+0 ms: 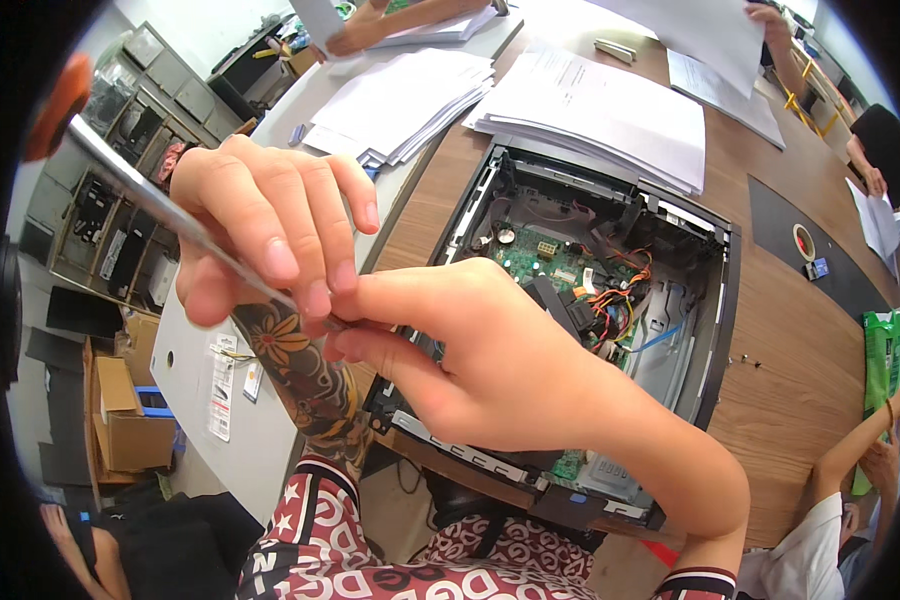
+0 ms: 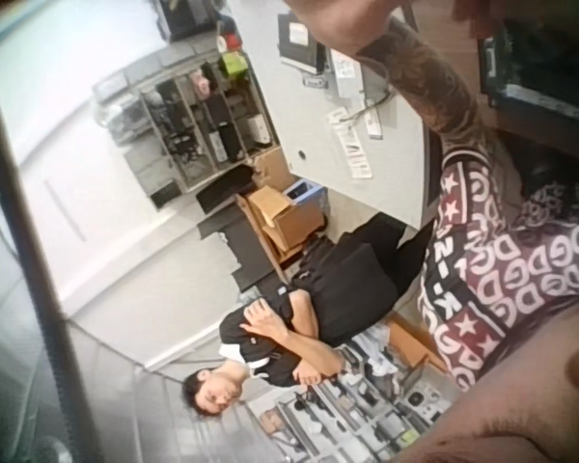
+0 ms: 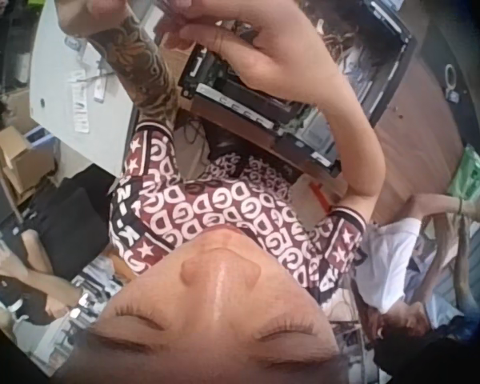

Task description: The person uses a screwdriver to work on the internal components of an open computer tower while others work at the same table.

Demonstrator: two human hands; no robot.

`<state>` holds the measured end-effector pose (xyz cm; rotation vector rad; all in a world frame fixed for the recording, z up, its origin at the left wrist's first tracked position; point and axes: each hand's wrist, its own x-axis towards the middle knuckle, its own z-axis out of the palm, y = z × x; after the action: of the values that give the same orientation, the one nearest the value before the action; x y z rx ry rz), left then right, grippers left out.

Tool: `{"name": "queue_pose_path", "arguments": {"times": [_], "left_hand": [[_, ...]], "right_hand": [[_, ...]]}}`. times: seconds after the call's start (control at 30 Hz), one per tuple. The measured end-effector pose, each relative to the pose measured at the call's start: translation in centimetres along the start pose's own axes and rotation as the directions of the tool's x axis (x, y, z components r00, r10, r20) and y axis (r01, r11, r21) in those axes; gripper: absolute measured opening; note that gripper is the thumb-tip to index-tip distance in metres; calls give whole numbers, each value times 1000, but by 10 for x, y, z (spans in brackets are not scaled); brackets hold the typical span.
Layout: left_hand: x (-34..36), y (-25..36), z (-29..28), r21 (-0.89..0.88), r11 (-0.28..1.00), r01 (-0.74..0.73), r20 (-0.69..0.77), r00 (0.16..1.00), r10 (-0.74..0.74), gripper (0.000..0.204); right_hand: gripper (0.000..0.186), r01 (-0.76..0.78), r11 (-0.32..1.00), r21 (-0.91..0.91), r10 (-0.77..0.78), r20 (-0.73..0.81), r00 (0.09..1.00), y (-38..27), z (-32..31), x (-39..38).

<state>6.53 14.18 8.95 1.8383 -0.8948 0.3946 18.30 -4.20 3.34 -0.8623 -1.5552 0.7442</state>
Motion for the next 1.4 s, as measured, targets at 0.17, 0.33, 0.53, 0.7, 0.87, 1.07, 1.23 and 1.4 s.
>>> {"name": "queue_pose_path", "arguments": {"times": [0.17, 0.33, 0.53, 0.7, 0.87, 1.07, 1.23, 1.4], "left_hand": [[2, -3, -6, 6, 999, -41, 69, 997, 41, 28], [1, -2, 17, -26, 995, 99, -254, 962, -103, 21], [1, 4, 26, -77, 961, 265, -420, 866, -272, 24], [-2, 5, 28, -120, 971, 205, -451, 861, -237, 25], [-6, 14, 27, -193, 968, 158, -387, 895, -223, 22], [8, 19, 29, -47, 985, 169, -458, 872, -171, 19], [13, 28, 36, 73, 961, 267, -517, 834, -193, 15], [13, 29, 35, 96, 960, 262, -466, 864, -190, 16]], "right_hand": [[11, -6, 997, -78, -1, -93, 996, 2, 1, 0], [21, -131, 991, 28, 134, -216, 967, 10, 2, 3], [19, -80, 997, -3, 79, -156, 985, 8, 3, 2], [18, -148, 967, 207, 177, -128, 976, 4, 2, 3], [18, -156, 986, 65, 156, -1, 988, -5, -8, 6], [14, -209, 976, 65, 215, -110, 970, 1, -13, -1], [18, -140, 984, 106, 155, -153, 976, 7, -7, 1], [18, -6, 1000, 2, 6, -31, 1000, -2, -8, 5]]}}
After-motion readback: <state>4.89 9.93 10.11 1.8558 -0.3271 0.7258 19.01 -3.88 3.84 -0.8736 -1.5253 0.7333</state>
